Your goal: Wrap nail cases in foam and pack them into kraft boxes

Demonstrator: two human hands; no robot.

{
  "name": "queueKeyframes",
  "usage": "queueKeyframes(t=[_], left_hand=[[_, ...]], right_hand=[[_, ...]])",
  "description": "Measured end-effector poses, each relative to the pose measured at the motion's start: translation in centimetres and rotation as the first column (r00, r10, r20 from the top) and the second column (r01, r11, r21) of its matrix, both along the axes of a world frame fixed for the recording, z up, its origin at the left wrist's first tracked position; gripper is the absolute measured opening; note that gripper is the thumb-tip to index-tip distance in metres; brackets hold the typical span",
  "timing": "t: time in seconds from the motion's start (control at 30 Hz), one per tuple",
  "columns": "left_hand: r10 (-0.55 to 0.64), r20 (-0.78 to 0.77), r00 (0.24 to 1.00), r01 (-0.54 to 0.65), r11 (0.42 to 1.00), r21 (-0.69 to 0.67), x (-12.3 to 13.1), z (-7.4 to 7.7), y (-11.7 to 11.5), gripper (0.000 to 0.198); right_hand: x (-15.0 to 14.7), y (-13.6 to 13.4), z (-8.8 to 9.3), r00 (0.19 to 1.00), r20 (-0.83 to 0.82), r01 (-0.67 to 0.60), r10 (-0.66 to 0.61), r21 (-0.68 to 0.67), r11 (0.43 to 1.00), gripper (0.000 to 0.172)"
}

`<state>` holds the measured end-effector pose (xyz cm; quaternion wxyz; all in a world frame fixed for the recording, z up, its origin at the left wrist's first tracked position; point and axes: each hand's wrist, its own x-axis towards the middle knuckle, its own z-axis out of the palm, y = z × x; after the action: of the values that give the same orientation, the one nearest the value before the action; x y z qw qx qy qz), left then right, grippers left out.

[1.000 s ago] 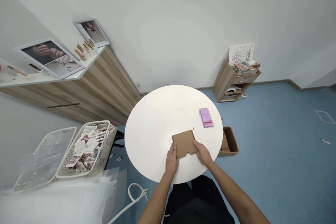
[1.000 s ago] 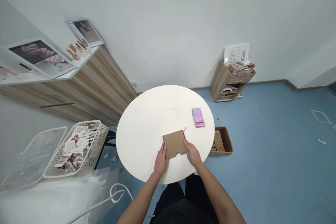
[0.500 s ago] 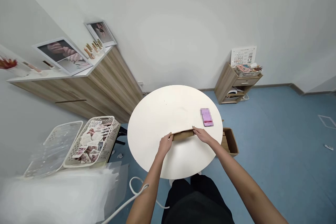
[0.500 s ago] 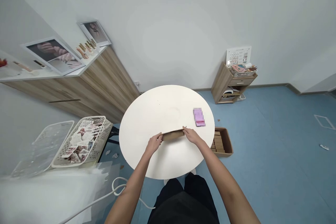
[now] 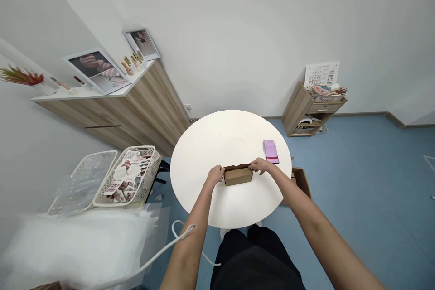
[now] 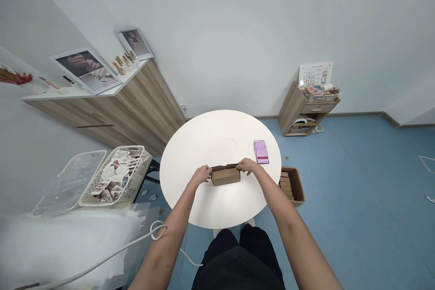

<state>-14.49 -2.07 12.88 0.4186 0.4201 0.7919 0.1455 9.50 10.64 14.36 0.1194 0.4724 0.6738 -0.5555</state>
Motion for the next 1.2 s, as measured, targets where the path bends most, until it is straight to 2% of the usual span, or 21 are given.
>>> queueKeyframes(t=[0.17,0.33,0.47,0.63,0.8,0.9,1.03,1.2], left_hand=[[0.037,0.106,0.994,-0.038,0.999,0.004,0.0,0.3,-1.1,0.015],[0.006,0.128,0.992,-0.013,0.999,0.053,-0.3,0.6,-2.5,0.01],[-0.025,0.046,0.999,0.016,0.982,0.188,0.3,-0.6,-3.9,0.039],[-0.155,-0.26,0.953,0.246,0.896,0.37,2.9,-3.6,-6.7,0.059],[-0.137,-0.409,0.902,0.325,0.839,0.436,5.4,-5.3,-8.8,0.069],[-0.125,-0.441,0.889,0.338,0.829,0.446,5.9,-5.5,-9.2,0.068],[-0.166,-0.459,0.873,0.371,0.838,0.401,5.0,-5.9,-9.0,0.064],[-0.229,-0.482,0.846,0.435,0.819,0.373,2.9,-5.5,-7.8,0.056]], right_hand=[[0.5,-0.7,-0.3,1.0,-0.021,-0.017,0.017,0.001,1.0,0.039],[0.7,-1.8,-0.7,0.999,-0.039,0.002,0.002,0.089,0.996,0.05],[1.2,-3.1,-1.4,0.996,-0.077,-0.033,0.055,0.255,0.966,0.049],[2.2,-6.2,-3.3,0.986,-0.097,-0.078,0.137,0.463,0.883,0.058],[3.1,-9.8,-5.7,0.978,-0.082,-0.091,0.193,0.662,0.744,0.068],[3.0,-10.9,-6.5,0.985,-0.041,-0.091,0.169,0.708,0.7,0.066],[2.1,-11.4,-6.8,0.993,-0.051,-0.036,0.103,0.71,0.703,0.067],[1.4,-11.8,-5.7,0.995,-0.104,0.064,0.008,0.673,0.737,0.061]])
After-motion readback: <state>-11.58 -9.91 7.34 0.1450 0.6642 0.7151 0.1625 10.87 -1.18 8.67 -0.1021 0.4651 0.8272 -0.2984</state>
